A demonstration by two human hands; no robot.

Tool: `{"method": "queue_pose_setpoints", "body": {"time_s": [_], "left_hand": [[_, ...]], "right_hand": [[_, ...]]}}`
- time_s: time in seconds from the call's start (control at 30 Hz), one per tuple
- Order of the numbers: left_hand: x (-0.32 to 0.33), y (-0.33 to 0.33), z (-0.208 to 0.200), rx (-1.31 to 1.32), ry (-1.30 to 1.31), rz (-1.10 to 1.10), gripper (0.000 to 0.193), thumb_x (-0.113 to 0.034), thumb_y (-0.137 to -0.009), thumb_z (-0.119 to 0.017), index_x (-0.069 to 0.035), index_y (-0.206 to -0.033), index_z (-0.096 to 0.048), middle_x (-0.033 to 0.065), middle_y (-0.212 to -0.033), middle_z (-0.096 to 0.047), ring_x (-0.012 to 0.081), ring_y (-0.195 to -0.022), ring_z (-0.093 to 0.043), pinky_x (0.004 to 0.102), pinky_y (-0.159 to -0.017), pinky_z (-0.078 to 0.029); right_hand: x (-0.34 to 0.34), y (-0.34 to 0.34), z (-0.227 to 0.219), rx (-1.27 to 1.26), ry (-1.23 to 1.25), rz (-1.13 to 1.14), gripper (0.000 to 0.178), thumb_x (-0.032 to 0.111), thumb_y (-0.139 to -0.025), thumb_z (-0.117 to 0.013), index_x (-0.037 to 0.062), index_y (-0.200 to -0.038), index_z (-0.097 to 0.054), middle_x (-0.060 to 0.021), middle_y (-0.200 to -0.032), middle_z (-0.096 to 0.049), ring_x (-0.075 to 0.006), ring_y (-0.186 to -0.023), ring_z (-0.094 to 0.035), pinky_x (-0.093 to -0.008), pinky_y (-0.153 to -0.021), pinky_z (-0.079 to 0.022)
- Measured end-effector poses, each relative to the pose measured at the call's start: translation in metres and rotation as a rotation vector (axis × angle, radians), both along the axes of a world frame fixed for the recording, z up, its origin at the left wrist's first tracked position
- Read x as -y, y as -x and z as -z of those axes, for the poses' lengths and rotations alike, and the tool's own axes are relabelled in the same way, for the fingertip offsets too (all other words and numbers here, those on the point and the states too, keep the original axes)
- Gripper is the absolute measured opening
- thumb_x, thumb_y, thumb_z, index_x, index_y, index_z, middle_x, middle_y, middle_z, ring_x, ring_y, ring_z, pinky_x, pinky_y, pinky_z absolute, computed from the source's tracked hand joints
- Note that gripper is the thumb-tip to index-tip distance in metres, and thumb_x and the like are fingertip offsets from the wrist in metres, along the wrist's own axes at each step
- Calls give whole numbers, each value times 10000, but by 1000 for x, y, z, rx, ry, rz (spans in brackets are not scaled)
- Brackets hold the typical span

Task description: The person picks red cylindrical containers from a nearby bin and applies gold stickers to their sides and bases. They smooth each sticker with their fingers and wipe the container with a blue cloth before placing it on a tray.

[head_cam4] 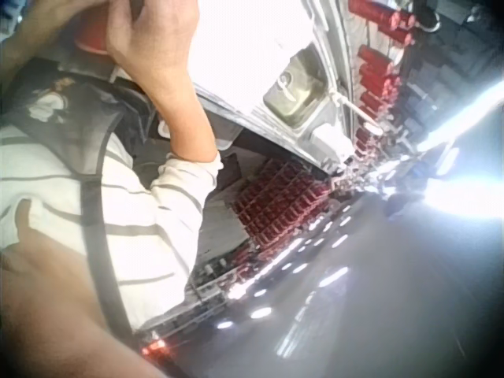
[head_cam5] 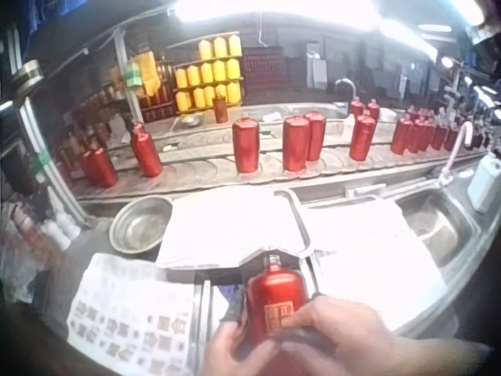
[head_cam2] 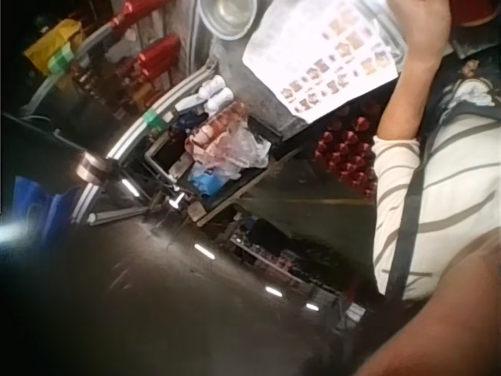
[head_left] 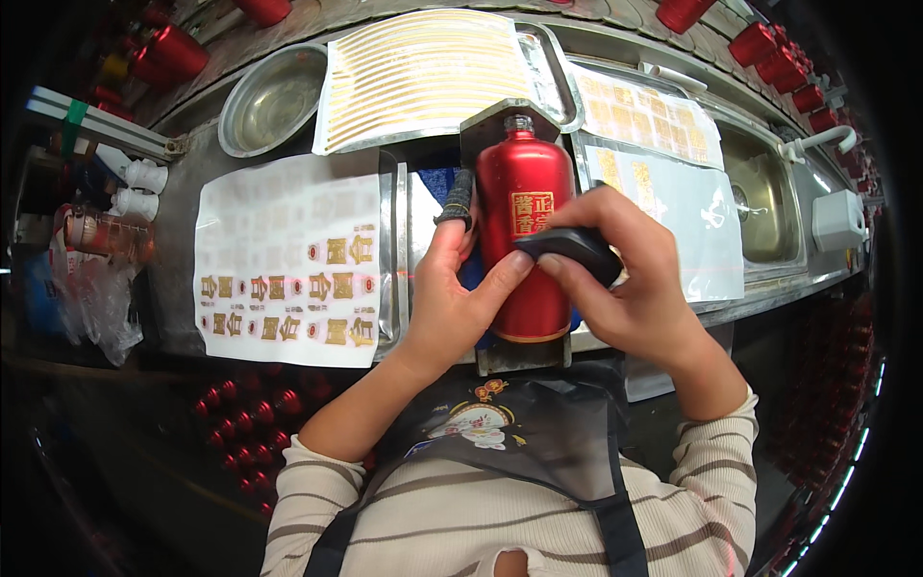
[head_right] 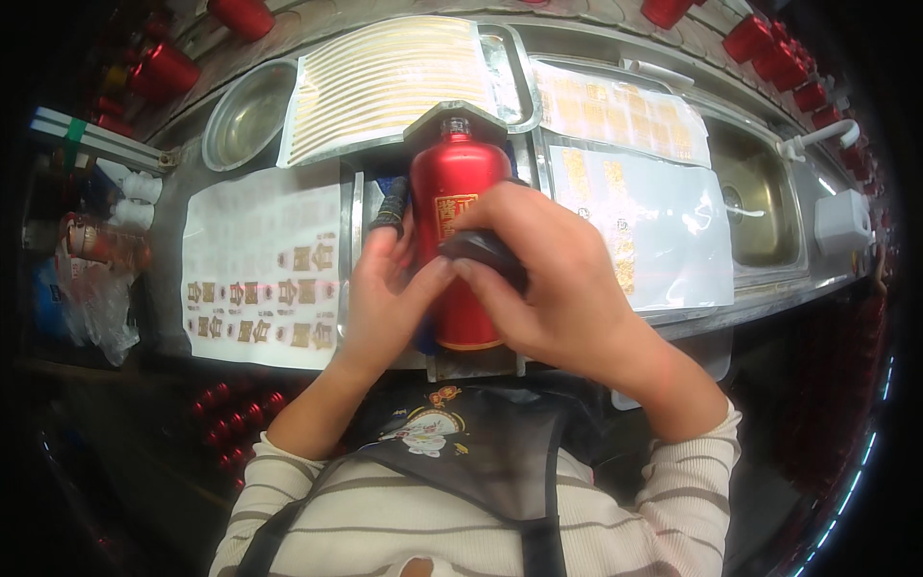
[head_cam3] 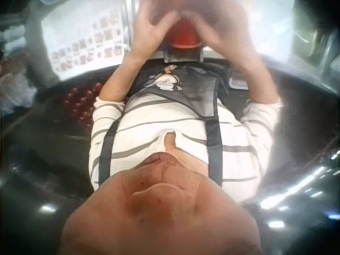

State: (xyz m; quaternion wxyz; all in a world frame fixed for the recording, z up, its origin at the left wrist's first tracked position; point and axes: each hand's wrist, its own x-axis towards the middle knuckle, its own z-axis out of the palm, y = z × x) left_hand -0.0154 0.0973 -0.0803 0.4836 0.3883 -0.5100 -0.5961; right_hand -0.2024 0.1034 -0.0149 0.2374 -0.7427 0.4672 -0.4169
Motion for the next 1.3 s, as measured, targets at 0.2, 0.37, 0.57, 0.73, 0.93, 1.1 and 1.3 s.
{"method": "queue_pose_setpoints", "body": {"time_s": [0.2,0.37,0.57,0.73,0.93,1.1,1.3], "left_hand": [[0,-7,10,-135,-81,87,368,-127,-952,-644,40,-1238,-481,136,-1236,-604,166,-1159,-568,327,-1014,-443],[3,-9,-1,-303,-203,142,452,-206,-1029,-430,48,-1402,-415,142,-1309,-573,163,-1211,-541,332,-1064,-398],[4,-10,6,-177,-184,67,301,-233,-1060,-371,0,-1184,-515,49,-1091,-566,86,-1009,-501,267,-951,-400],[7,-13,11,-144,-165,115,415,-215,-1058,-305,66,-1328,-449,176,-1369,-498,195,-1239,-492,360,-1093,-357],[5,-17,13,-161,-222,148,326,-203,-1057,-342,37,-1211,-500,175,-1430,-487,180,-1235,-502,362,-1105,-353],[-3,-21,18,-87,-106,0,377,-192,-1026,-403,65,-1293,-475,115,-1352,-478,106,-1021,-383,264,-932,-347],[-15,-48,-15,385,287,151,960,-279,-864,-683,80,-1550,-116,280,-1623,-137,353,-1519,-160,428,-1218,-105]], "right_hand": [[45,18,9,-434,586,-76,186,10,-769,-763,70,-930,-692,-65,-807,-615,-229,-687,-604,-327,-586,-497],[8,-6,-3,-323,277,-477,241,43,-746,-751,87,-972,-682,-56,-715,-520,-242,-661,-585,-355,-556,-486],[21,-11,13,-428,710,-398,188,176,-667,-720,101,-757,-573,-20,-731,-536,-201,-682,-589,-303,-593,-503],[22,-5,23,-46,342,-104,129,36,-740,-775,81,-778,-660,-13,-661,-458,-140,-617,-544,-260,-566,-486],[2,10,10,-489,381,-243,213,27,-748,-761,36,-929,-650,-53,-696,-552,-183,-644,-581,-285,-578,-518],[-4,-3,14,-231,638,-517,297,-11,-688,-762,55,-958,-656,-19,-684,-509,-181,-597,-546,-294,-544,-477],[26,20,31,-302,690,-78,363,-5,-656,-753,74,-1004,-686,-50,-731,-514,-219,-654,-530,-345,-546,-432]]}}
